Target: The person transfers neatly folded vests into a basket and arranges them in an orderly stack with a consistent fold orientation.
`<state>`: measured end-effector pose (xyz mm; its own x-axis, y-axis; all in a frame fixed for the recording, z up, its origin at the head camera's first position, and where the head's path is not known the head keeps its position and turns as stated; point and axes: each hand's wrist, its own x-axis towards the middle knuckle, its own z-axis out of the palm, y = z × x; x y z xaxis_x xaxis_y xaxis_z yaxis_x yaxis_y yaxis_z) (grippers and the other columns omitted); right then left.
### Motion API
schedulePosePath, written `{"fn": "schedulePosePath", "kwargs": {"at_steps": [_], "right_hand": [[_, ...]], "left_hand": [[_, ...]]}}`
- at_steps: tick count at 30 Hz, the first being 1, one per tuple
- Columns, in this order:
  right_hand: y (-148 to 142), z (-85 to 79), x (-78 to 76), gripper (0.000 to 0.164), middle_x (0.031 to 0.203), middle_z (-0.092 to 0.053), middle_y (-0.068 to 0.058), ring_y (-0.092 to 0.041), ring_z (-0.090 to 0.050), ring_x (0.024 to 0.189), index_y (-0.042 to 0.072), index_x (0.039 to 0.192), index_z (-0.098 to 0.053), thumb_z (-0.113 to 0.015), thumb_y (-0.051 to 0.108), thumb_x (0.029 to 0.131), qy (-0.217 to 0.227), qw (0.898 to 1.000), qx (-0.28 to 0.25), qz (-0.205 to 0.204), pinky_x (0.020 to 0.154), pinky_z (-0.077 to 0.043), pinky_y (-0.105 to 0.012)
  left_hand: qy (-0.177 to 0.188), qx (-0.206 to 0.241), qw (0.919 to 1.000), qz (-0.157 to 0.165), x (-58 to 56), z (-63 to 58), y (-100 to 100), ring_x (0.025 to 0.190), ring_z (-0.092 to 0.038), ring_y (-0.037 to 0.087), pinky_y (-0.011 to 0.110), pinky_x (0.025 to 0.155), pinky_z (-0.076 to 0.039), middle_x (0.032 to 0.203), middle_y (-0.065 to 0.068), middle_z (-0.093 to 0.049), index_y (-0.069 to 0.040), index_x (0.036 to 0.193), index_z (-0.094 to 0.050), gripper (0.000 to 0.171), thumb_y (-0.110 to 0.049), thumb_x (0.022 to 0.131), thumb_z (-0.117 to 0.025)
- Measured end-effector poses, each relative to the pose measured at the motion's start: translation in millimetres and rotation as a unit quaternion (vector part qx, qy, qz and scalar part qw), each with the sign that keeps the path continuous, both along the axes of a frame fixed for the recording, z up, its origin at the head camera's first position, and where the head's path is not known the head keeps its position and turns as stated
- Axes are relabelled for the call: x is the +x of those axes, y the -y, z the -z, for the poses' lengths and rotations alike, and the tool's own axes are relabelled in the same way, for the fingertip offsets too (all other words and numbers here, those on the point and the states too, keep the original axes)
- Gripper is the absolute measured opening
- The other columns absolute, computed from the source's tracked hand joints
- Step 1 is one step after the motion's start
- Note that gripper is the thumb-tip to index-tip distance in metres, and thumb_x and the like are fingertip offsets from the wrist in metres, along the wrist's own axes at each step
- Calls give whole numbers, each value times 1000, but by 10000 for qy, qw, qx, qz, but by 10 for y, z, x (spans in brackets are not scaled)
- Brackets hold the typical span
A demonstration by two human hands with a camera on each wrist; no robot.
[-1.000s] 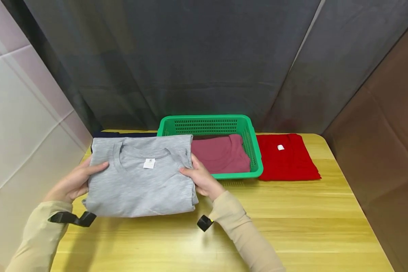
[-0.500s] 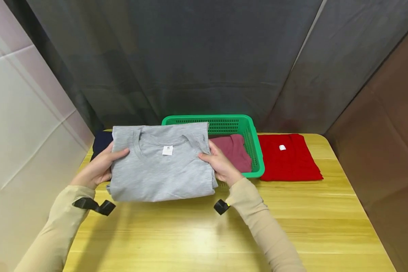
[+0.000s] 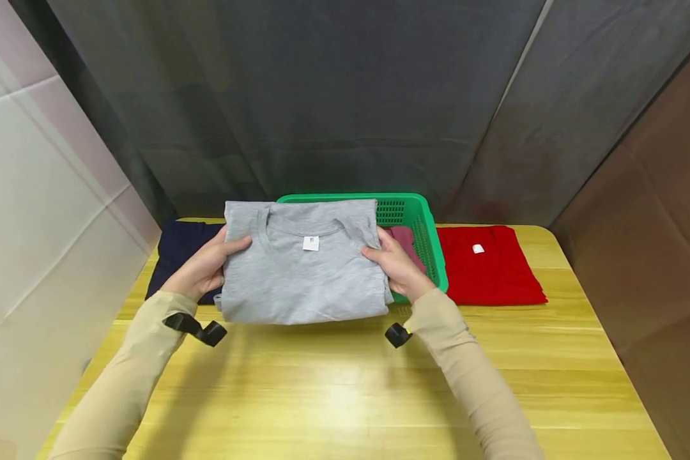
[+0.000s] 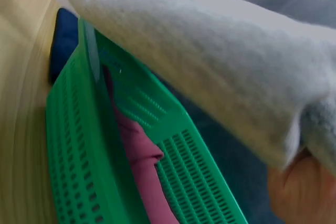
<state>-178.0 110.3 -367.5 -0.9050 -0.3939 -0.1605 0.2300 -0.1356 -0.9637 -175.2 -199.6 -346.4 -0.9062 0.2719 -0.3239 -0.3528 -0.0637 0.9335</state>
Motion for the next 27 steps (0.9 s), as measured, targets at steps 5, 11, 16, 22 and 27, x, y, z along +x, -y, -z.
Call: {"fn": "schedulePosePath", "kwargs": {"at_steps": [5, 11, 16, 22, 27], "right_hand": [[-99, -1, -64, 49, 116, -43, -3, -14, -55, 93, 11, 141, -22, -39, 3, 95, 32, 9999, 124, 48, 77, -50, -30], [-264, -19, -165, 50, 116, -43, -1, -13, -54, 93, 10, 141, -22, -39, 3, 95, 25, 9987, 484, 155, 77, -50, -26], [-379, -26, -227, 51, 117, -41, 0, -12, -54, 93, 11, 142, -20, -39, 5, 96, 47, 9978, 653, 79, 76, -50, -25], [-482, -33, -288, 51, 117, -40, 0, -13, -52, 93, 13, 142, -20, -39, 7, 96, 153, 9967, 774, 183, 76, -50, -25], [-514, -45, -339, 52, 116, -40, 0, -13, -51, 93, 11, 143, -20, -40, 8, 96, 132, 9946, 960, 371, 75, -50, -24]], "left_hand": [[43, 117, 9999, -83, -67, 48, -134, 112, -44, 24, 33, 79, -46, 132, 11, -33, -27, 143, -8, 55, -16, 98, -38], [141, 490, 9986, -162, -144, 74, -300, 109, -45, 22, 32, 79, -46, 127, 10, -36, -24, 142, -11, 52, -12, 98, -35], [268, 606, 9977, -169, -216, 73, -414, 111, -44, 24, 37, 83, -44, 127, 10, -36, -23, 140, -14, 49, -12, 98, -35], [217, 611, 9975, -268, -306, 90, -567, 110, -45, 24, 38, 85, -42, 127, 10, -38, -21, 139, -18, 47, -11, 97, -37], [220, 576, 9972, -414, -372, 91, -652, 116, -42, 27, 41, 93, -38, 133, 13, -36, -19, 138, -20, 46, -10, 97, -39]]}}
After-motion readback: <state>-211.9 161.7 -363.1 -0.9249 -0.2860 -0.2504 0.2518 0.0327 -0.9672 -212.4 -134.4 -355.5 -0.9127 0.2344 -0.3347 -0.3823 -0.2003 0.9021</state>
